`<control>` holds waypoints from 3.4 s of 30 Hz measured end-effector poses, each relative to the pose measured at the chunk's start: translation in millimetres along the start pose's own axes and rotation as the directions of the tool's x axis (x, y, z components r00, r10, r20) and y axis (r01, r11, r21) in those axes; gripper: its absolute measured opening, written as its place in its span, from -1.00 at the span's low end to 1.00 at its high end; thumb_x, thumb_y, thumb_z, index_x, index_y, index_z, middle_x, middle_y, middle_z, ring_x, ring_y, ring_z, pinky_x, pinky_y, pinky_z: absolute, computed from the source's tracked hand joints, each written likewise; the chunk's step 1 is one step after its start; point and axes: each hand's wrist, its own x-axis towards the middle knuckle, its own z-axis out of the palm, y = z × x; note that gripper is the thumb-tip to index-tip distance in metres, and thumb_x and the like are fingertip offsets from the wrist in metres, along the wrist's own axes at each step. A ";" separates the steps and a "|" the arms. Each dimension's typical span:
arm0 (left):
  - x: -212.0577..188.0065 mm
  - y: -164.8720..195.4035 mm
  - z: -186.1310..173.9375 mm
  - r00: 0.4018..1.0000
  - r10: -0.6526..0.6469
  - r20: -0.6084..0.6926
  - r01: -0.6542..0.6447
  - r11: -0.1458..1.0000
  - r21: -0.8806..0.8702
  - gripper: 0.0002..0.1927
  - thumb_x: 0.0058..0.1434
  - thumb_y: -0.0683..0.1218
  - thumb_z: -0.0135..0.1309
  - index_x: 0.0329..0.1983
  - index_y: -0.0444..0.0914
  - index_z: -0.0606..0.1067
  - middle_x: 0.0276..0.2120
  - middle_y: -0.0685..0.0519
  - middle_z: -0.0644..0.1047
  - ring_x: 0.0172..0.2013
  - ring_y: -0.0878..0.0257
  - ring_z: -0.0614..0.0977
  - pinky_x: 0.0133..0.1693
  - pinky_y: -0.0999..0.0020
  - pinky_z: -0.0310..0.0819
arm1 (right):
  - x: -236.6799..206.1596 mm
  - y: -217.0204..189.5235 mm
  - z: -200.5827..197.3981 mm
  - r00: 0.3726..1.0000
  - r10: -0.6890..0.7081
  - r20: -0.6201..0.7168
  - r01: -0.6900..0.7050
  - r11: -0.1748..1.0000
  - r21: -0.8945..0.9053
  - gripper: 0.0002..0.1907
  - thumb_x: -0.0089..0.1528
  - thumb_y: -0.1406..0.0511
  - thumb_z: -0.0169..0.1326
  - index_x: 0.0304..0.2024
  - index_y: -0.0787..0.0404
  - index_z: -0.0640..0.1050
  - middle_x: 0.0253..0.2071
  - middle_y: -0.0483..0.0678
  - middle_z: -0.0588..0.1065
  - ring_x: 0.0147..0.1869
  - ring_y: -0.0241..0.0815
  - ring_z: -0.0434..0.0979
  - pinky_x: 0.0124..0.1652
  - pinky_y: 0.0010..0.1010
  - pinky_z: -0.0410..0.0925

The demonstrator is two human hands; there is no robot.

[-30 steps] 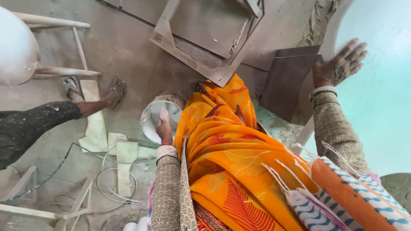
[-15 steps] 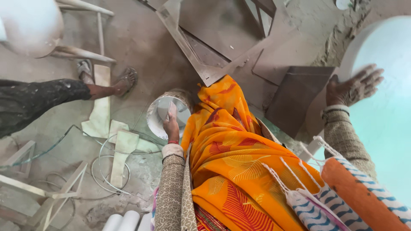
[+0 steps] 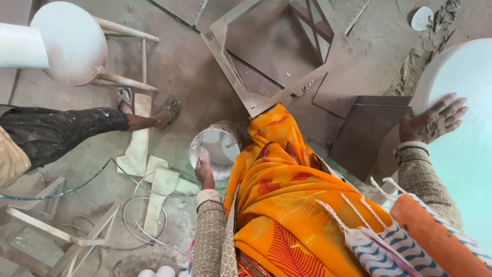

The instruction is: The person sands the surface of a large white curved furniture piece using a sanding block. They move around the object, applying pressure and smoothing the surface with repeated strokes.

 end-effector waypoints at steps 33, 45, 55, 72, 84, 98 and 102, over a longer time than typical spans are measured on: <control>-7.4 17.5 27.4 0.982 0.186 0.041 -0.185 0.982 -0.038 -0.35 0.34 0.24 -0.25 0.00 -0.37 0.59 -0.14 -0.40 0.58 -0.05 -0.34 0.58 0.00 -0.13 0.38 | -3.6 -38.4 1.3 0.998 -0.010 0.066 0.010 1.000 0.012 0.15 0.22 0.07 0.28 0.56 0.46 -0.07 0.61 0.48 -0.18 0.64 0.51 -0.31 0.43 0.35 -0.29; -40.8 98.2 115.2 0.916 0.361 0.178 -0.312 0.916 -0.253 -0.35 0.30 0.31 -0.23 0.09 -0.23 0.57 -0.14 -0.37 0.57 -0.01 -0.26 0.58 -0.02 -0.07 0.43 | 6.1 -16.3 -17.7 0.988 -0.143 0.063 0.140 0.989 0.047 0.18 0.17 0.06 0.28 0.57 0.45 -0.07 0.61 0.48 -0.17 0.66 0.52 -0.31 0.44 0.36 -0.28; -41.6 105.0 134.2 0.923 0.234 0.305 -0.269 0.960 0.079 -0.49 0.34 0.24 -0.24 0.17 -0.03 0.54 0.03 -0.22 0.56 0.08 -0.24 0.54 0.10 -0.07 0.39 | -0.3 -32.9 -30.8 0.983 -0.175 0.046 0.171 0.983 0.071 0.20 0.13 0.06 0.28 0.57 0.43 -0.07 0.61 0.48 -0.17 0.67 0.53 -0.31 0.45 0.38 -0.26; -54.7 116.2 96.9 0.963 0.124 0.239 -0.156 0.981 0.118 -0.42 0.38 0.27 -0.26 0.20 -0.15 0.52 0.05 -0.28 0.55 0.11 -0.23 0.54 0.14 -0.05 0.40 | 13.1 -16.2 -3.7 0.975 -0.219 0.040 0.213 0.969 0.122 0.24 0.07 0.05 0.28 0.58 0.41 -0.06 0.61 0.48 -0.16 0.68 0.54 -0.31 0.46 0.40 -0.24; -50.2 106.9 79.0 0.967 0.162 0.199 -0.201 0.959 0.198 -0.52 0.38 0.19 -0.21 0.24 -0.02 0.49 0.04 -0.25 0.55 0.08 -0.25 0.54 0.11 -0.08 0.40 | 8.0 -6.1 1.5 0.975 -0.221 0.037 0.216 0.971 0.106 0.19 0.09 0.04 0.25 0.56 0.42 -0.04 0.61 0.49 -0.17 0.66 0.52 -0.32 0.47 0.42 -0.24; -48.3 133.6 100.9 0.933 0.270 0.237 -0.300 0.949 0.098 -0.48 0.37 0.22 -0.19 0.14 -0.15 0.56 0.02 -0.25 0.57 0.09 -0.21 0.54 0.11 -0.02 0.38 | 9.5 -6.2 -1.3 0.977 -0.199 0.075 0.187 0.972 0.146 0.26 0.08 0.01 0.28 0.61 0.39 -0.07 0.65 0.46 -0.20 0.70 0.53 -0.35 0.48 0.41 -0.27; -51.6 123.6 97.3 0.911 0.330 0.246 -0.344 0.939 0.017 -0.46 0.40 0.23 -0.24 0.14 -0.17 0.56 0.00 -0.25 0.58 0.07 -0.23 0.56 0.11 -0.03 0.40 | 7.7 -9.4 -6.9 0.975 -0.206 0.086 0.194 0.973 0.126 0.26 0.09 0.05 0.31 0.59 0.41 -0.09 0.63 0.47 -0.20 0.68 0.53 -0.34 0.48 0.39 -0.26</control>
